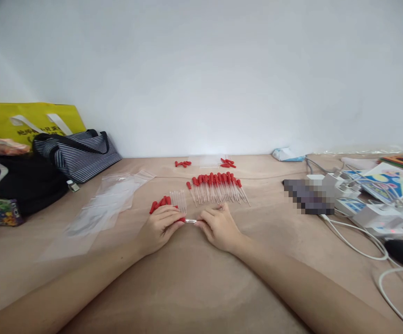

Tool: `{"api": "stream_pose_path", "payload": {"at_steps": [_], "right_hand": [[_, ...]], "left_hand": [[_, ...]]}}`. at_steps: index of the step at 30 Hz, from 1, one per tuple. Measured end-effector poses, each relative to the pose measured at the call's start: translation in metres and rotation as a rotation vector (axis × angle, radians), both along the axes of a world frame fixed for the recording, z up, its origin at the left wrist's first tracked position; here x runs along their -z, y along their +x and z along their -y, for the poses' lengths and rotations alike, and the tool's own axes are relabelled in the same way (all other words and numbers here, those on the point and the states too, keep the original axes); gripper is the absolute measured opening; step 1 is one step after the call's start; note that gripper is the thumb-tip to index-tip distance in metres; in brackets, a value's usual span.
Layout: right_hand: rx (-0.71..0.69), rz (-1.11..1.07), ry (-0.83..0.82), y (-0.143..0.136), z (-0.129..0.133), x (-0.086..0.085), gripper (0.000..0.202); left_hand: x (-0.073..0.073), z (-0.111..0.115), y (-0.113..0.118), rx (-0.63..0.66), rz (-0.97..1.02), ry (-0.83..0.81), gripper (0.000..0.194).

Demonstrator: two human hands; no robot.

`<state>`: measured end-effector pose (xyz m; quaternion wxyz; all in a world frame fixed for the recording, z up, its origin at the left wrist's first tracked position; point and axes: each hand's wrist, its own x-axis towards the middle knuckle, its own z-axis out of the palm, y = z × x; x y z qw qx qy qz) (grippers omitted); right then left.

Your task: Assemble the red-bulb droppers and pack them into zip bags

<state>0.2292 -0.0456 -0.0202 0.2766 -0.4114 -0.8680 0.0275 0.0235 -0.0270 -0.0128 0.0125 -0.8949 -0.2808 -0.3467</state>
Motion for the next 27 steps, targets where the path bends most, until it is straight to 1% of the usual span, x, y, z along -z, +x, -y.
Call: {"api": "stream_pose_path", "payload": {"at_steps": [5, 12, 16, 19, 24, 27], "right_hand": [[0.004, 0.083, 0.152, 0.0008, 0.0003, 0.001, 0.025], [0.003, 0.147, 0.273, 0.0015, 0.0018, -0.0006, 0.028], [-0.007, 0.143, 0.348, 0.0008, 0.0027, -0.0001, 0.029], [-0.014, 0.125, 0.371, 0.0, 0.0031, 0.0004, 0.03], [-0.041, 0.09, 0.36, -0.0005, 0.0021, 0.0008, 0.03], [-0.062, 0.057, 0.391, -0.0011, 0.0008, 0.0013, 0.029]], "left_hand": [[0.0015, 0.0008, -0.0011, 0.036, -0.018, -0.044, 0.018], [-0.0025, 0.0018, 0.0001, 0.094, -0.039, -0.053, 0.013], [-0.0051, 0.0033, 0.0014, 0.116, -0.022, -0.047, 0.011], [-0.005, 0.0041, 0.0017, 0.119, -0.017, -0.036, 0.011], [-0.0026, 0.004, 0.0016, 0.13, 0.011, 0.008, 0.009], [-0.001, 0.0036, 0.0017, 0.143, 0.041, 0.042, 0.008]]}}
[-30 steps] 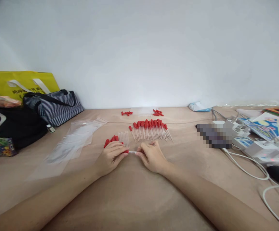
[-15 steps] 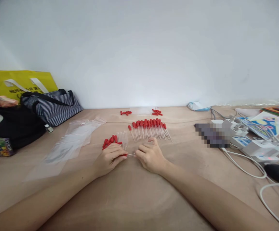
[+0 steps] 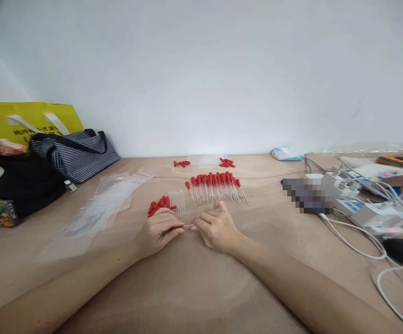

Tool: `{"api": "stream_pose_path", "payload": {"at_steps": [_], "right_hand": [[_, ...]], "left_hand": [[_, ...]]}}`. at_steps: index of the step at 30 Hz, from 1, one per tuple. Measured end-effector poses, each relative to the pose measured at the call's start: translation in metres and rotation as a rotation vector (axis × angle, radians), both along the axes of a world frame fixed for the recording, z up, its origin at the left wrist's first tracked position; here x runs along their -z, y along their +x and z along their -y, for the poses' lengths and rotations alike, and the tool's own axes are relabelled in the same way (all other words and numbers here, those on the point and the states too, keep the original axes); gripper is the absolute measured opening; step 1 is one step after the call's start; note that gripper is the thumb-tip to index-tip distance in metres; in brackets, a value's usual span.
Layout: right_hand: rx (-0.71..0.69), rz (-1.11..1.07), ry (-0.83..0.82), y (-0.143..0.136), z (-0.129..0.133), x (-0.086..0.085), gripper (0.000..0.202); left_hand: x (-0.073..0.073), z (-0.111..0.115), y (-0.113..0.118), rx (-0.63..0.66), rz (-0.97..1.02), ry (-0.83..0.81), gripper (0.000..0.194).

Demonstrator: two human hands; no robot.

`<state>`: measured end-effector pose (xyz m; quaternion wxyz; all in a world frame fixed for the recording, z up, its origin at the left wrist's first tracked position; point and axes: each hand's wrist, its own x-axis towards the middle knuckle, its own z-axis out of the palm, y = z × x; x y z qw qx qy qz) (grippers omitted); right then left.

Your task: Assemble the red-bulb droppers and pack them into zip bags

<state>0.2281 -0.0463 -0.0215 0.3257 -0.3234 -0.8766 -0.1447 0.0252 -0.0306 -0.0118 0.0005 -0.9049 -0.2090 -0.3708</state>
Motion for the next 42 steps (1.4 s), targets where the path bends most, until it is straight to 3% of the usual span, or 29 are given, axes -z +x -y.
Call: {"api": "stream_pose_path", "payload": {"at_steps": [14, 22, 33, 39, 42], "right_hand": [[-0.056, -0.015, 0.012, -0.007, -0.001, 0.001, 0.028], [-0.1, -0.039, -0.071, -0.012, -0.002, 0.002, 0.03], [-0.002, 0.027, -0.134, 0.007, -0.003, -0.001, 0.022], [0.145, -0.167, -0.175, -0.003, -0.009, 0.006, 0.021], [0.29, -0.262, -0.222, -0.014, -0.023, 0.007, 0.021]], "left_hand": [[0.001, 0.003, 0.002, -0.009, -0.037, -0.009, 0.007], [0.001, 0.004, 0.004, -0.006, -0.028, -0.026, 0.007], [0.0, -0.008, -0.009, -0.125, -0.008, -0.026, 0.005], [-0.003, -0.012, -0.022, -0.459, -0.054, -0.098, 0.042], [-0.004, -0.016, -0.032, -0.532, -0.06, -0.158, 0.04]]}}
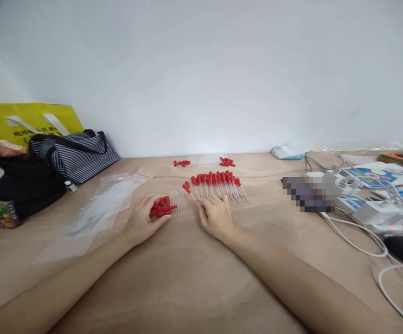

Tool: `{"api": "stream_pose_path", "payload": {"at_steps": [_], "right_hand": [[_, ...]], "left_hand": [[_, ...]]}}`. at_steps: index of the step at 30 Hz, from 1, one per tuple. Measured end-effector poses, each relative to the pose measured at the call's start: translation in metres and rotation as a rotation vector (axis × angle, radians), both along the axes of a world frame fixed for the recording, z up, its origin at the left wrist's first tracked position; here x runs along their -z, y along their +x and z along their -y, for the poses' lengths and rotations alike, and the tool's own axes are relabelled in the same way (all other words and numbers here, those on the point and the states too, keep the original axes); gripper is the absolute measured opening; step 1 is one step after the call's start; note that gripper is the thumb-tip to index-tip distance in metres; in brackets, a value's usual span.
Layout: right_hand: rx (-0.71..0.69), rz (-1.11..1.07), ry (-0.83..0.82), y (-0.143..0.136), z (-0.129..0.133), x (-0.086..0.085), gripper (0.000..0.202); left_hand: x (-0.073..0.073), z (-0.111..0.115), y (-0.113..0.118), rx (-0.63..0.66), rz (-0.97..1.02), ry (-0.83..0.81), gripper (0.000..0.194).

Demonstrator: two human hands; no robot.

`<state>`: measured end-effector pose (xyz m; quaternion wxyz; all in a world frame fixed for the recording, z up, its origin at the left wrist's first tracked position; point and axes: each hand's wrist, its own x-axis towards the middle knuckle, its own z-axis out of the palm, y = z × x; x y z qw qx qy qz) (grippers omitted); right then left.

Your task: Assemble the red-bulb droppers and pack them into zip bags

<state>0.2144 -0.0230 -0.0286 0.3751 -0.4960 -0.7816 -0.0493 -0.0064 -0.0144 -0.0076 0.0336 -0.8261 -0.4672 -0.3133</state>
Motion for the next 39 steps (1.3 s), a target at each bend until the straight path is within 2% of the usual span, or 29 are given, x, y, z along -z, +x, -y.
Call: {"api": "stream_pose_path", "payload": {"at_steps": [4, 10, 13, 18, 22, 30, 39], "right_hand": [[0.167, -0.014, -0.078, -0.02, -0.025, -0.003, 0.02], [0.256, 0.088, -0.188, -0.039, -0.045, -0.006, 0.022], [0.278, 0.114, -0.23, -0.04, -0.046, -0.006, 0.023], [0.242, 0.078, -0.238, -0.038, -0.041, -0.012, 0.025], [0.236, 0.105, -0.343, -0.044, -0.038, -0.02, 0.026], [0.322, 0.218, -0.474, -0.06, -0.039, -0.031, 0.025], [0.292, 0.307, -0.454, -0.07, -0.036, -0.038, 0.019]], "left_hand": [[0.0, -0.002, -0.008, 0.014, 0.001, -0.004, 0.027], [0.002, -0.003, -0.01, 0.065, -0.014, -0.012, 0.015], [0.002, -0.005, -0.01, 0.082, -0.016, -0.008, 0.014], [0.0, -0.005, -0.009, 0.019, -0.04, -0.004, 0.015], [0.002, -0.006, -0.01, 0.002, -0.035, -0.006, 0.015], [0.003, -0.008, -0.011, 0.071, -0.038, 0.025, 0.013], [0.001, -0.005, -0.007, 0.128, -0.014, 0.04, 0.011]]}}
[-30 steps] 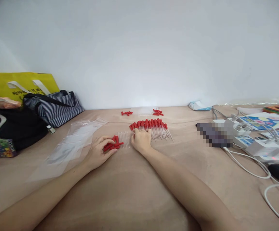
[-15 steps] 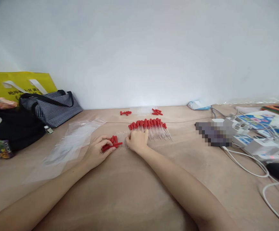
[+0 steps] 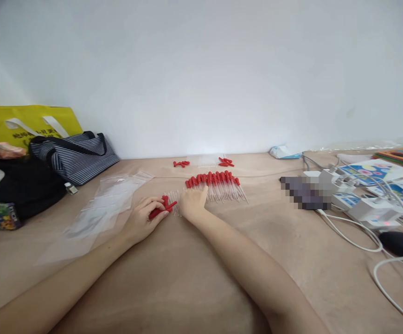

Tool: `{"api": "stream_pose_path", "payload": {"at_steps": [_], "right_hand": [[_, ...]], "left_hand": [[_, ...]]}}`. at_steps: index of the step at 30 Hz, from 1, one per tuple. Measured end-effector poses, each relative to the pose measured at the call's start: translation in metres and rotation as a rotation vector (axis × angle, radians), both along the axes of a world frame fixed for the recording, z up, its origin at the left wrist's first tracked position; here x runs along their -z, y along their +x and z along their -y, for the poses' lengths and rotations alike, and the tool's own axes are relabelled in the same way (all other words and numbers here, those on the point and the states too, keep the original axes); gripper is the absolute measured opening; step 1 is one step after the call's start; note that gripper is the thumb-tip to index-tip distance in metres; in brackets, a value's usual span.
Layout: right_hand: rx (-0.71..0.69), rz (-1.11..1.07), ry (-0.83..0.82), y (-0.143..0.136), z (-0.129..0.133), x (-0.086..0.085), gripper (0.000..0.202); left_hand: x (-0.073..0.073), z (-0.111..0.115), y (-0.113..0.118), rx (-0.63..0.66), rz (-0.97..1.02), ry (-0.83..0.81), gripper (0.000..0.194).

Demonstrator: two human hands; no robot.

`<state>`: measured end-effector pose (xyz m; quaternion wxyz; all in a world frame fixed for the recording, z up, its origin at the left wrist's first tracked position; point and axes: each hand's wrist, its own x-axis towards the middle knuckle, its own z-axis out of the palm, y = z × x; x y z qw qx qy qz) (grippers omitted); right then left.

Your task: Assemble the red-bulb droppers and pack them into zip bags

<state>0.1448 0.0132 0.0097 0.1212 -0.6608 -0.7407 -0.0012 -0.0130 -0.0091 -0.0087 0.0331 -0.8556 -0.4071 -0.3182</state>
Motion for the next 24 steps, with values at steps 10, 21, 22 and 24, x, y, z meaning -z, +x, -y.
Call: {"api": "stream_pose_path", "payload": {"at_steps": [10, 21, 22, 24], "right_hand": [[-0.492, -0.182, 0.357, 0.083, 0.034, 0.032, 0.021], [-0.648, -0.065, 0.493, 0.085, 0.041, 0.04, 0.03], [-0.648, -0.064, 0.494, 0.086, 0.041, 0.04, 0.03], [-0.642, -0.063, 0.497, 0.086, 0.042, 0.039, 0.029]], "left_hand": [[0.0, 0.01, 0.018, 0.125, -0.038, -0.013, 0.011], [0.01, 0.005, 0.029, 0.186, -0.062, 0.067, 0.02], [0.011, 0.004, 0.03, 0.188, -0.057, 0.07, 0.02], [0.012, 0.004, 0.03, 0.182, -0.041, 0.075, 0.02]]}}
